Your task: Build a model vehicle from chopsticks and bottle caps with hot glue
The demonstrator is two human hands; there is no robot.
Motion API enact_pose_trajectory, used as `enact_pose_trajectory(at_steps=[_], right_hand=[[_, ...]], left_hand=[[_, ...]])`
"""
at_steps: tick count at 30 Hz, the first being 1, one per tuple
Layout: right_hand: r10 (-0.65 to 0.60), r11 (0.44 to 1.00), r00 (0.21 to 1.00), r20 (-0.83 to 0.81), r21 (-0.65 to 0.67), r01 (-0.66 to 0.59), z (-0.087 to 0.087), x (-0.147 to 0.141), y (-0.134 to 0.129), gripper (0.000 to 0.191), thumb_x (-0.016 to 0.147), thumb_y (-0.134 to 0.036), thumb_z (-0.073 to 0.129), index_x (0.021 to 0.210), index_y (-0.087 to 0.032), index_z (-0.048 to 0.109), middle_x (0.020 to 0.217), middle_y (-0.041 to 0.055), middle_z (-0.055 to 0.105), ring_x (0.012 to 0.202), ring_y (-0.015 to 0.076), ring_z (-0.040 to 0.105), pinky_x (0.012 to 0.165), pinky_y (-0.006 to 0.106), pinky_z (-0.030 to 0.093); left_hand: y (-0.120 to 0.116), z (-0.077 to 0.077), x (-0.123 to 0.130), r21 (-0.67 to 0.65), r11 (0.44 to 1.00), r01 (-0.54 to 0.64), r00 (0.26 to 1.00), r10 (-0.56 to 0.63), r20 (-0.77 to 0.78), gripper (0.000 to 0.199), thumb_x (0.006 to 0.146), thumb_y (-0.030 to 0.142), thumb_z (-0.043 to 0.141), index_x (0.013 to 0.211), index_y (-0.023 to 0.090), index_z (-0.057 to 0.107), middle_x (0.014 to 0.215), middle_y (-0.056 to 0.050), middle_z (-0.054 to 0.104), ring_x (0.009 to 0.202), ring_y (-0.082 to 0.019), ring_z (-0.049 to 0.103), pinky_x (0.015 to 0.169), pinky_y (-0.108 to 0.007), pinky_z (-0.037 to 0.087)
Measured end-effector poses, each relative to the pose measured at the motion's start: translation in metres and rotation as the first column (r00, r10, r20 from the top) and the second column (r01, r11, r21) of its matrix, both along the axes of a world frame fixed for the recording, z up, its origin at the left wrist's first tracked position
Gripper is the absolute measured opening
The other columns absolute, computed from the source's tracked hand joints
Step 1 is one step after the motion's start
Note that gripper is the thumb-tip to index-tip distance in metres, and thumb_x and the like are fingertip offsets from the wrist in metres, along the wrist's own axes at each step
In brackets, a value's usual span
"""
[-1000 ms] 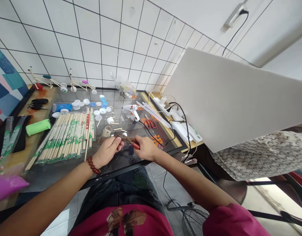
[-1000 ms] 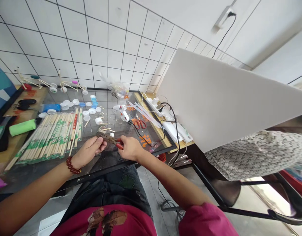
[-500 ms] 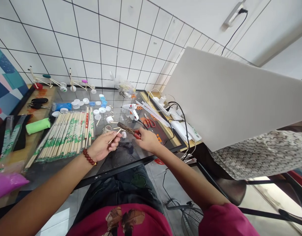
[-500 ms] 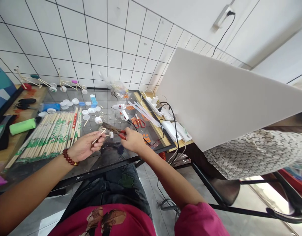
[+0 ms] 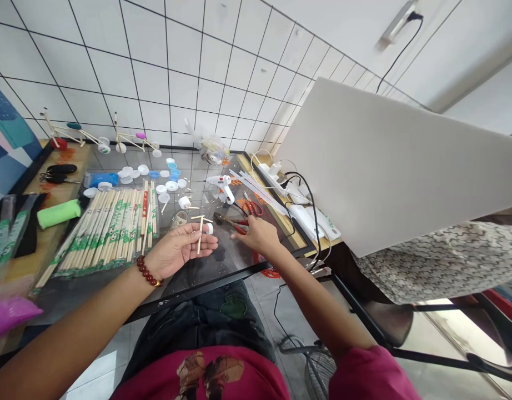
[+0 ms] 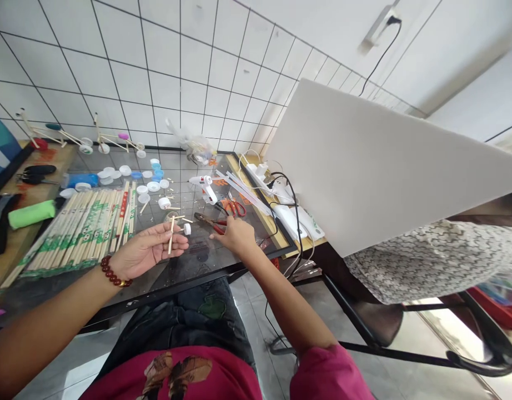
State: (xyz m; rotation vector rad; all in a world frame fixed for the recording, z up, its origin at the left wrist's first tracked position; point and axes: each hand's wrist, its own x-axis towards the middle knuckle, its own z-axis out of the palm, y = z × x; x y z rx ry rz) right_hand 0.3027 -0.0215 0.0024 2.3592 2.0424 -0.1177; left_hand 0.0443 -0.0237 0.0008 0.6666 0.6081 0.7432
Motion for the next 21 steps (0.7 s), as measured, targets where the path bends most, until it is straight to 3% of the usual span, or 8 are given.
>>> enact_pose_trajectory(at_steps=[3, 5, 9, 11, 15, 16, 18, 21], right_hand=[[0.003, 1.0, 1.0, -0.021, 0.021, -0.002, -0.008, 0.004, -0.005, 0.067, 0.083, -0.073, 0.068, 0.118, -0.017, 0.066, 0.116, 0.0162, 0.072, 0.108, 0.033, 0.071, 0.082, 0.038, 0.054], [0.036, 0.997, 0.998, -0.052, 0.064, -0.033, -0.011, 0.005, -0.008, 0.064, 0.084, -0.071, 0.07, 0.119, -0.017, 0.068, 0.116, 0.0158, 0.07, 0.111, 0.0325, 0.069, 0.085, 0.037, 0.053], [0.132, 0.97, 0.991, -0.036, 0.211, -0.121, -0.017, 0.006, -0.017, 0.046, 0.093, -0.057, 0.067, 0.12, -0.019, 0.07, 0.116, 0.0145, 0.066, 0.11, 0.0302, 0.064, 0.091, 0.037, 0.048], [0.151, 0.955, 0.988, -0.004, 0.26, -0.145, -0.024, 0.006, -0.022, 0.044, 0.095, -0.051, 0.066, 0.122, -0.017, 0.068, 0.114, 0.0149, 0.065, 0.103, 0.03, 0.063, 0.09, 0.038, 0.047], [0.192, 0.912, 0.981, 0.029, 0.365, -0.189, -0.044, 0.006, -0.033, 0.047, 0.098, -0.046, 0.059, 0.129, -0.012, 0.063, 0.114, 0.0173, 0.065, 0.102, 0.0323, 0.059, 0.088, 0.042, 0.047], [0.206, 0.898, 0.978, 0.032, 0.39, -0.202, -0.049, 0.006, -0.035, 0.046, 0.099, -0.046, 0.056, 0.129, -0.012, 0.062, 0.115, 0.0178, 0.064, 0.103, 0.0326, 0.059, 0.089, 0.043, 0.047], [0.229, 0.882, 0.973, 0.018, 0.42, -0.215, -0.058, 0.008, -0.038, 0.044, 0.1, -0.046, 0.053, 0.128, -0.012, 0.063, 0.117, 0.0177, 0.064, 0.103, 0.0319, 0.058, 0.089, 0.044, 0.048], [0.252, 0.848, 0.968, 0.016, 0.478, -0.229, -0.064, 0.01, -0.039, 0.046, 0.101, -0.049, 0.052, 0.127, -0.012, 0.062, 0.116, 0.0177, 0.064, 0.101, 0.032, 0.059, 0.086, 0.045, 0.05]], left_hand=[[0.001, 0.001, 0.0, 0.098, 0.993, -0.072, 0.997, 0.073, -0.012, 0.015, 0.078, 0.021, 0.085, 0.089, 0.014, 0.077, 0.099, -0.013, 0.08, 0.096, -0.023, 0.076, 0.089, -0.034, 0.062], [0.004, 0.008, -0.008, 0.194, 0.964, -0.18, 0.982, 0.187, -0.019, 0.013, 0.075, 0.019, 0.087, 0.084, 0.014, 0.078, 0.095, -0.009, 0.079, 0.089, -0.019, 0.075, 0.084, -0.03, 0.062], [0.033, 0.042, -0.043, 0.276, 0.861, -0.428, 0.878, 0.468, -0.097, 0.013, 0.073, 0.009, 0.084, 0.082, 0.014, 0.076, 0.081, -0.003, 0.075, 0.075, -0.015, 0.07, 0.072, -0.029, 0.062], [0.061, 0.064, -0.064, 0.288, 0.786, -0.547, 0.77, 0.608, -0.197, 0.012, 0.078, 0.0, 0.076, 0.078, 0.012, 0.072, 0.078, -0.004, 0.073, 0.074, -0.014, 0.068, 0.068, -0.025, 0.06], [0.141, 0.09, -0.088, 0.274, 0.718, -0.639, 0.666, 0.695, -0.27, 0.013, 0.092, 0.002, 0.062, 0.084, 0.01, 0.066, 0.076, -0.002, 0.067, 0.07, -0.009, 0.063, 0.068, -0.02, 0.057], [0.162, 0.09, -0.089, 0.258, 0.707, -0.659, 0.644, 0.707, -0.293, 0.005, 0.094, 0.008, 0.063, 0.091, 0.01, 0.067, 0.084, -0.002, 0.068, 0.074, -0.01, 0.064, 0.068, -0.023, 0.057], [0.201, 0.084, -0.086, 0.231, 0.69, -0.686, 0.613, 0.719, -0.327, 0.022, 0.097, 0.028, 0.067, 0.114, 0.013, 0.066, 0.109, -0.006, 0.069, 0.089, -0.016, 0.068, 0.076, -0.033, 0.061], [0.248, 0.069, -0.078, 0.208, 0.665, -0.717, 0.58, 0.735, -0.35, 0.038, 0.098, 0.036, 0.066, 0.13, 0.016, 0.062, 0.128, -0.011, 0.065, 0.108, -0.023, 0.067, 0.09, -0.044, 0.06]])
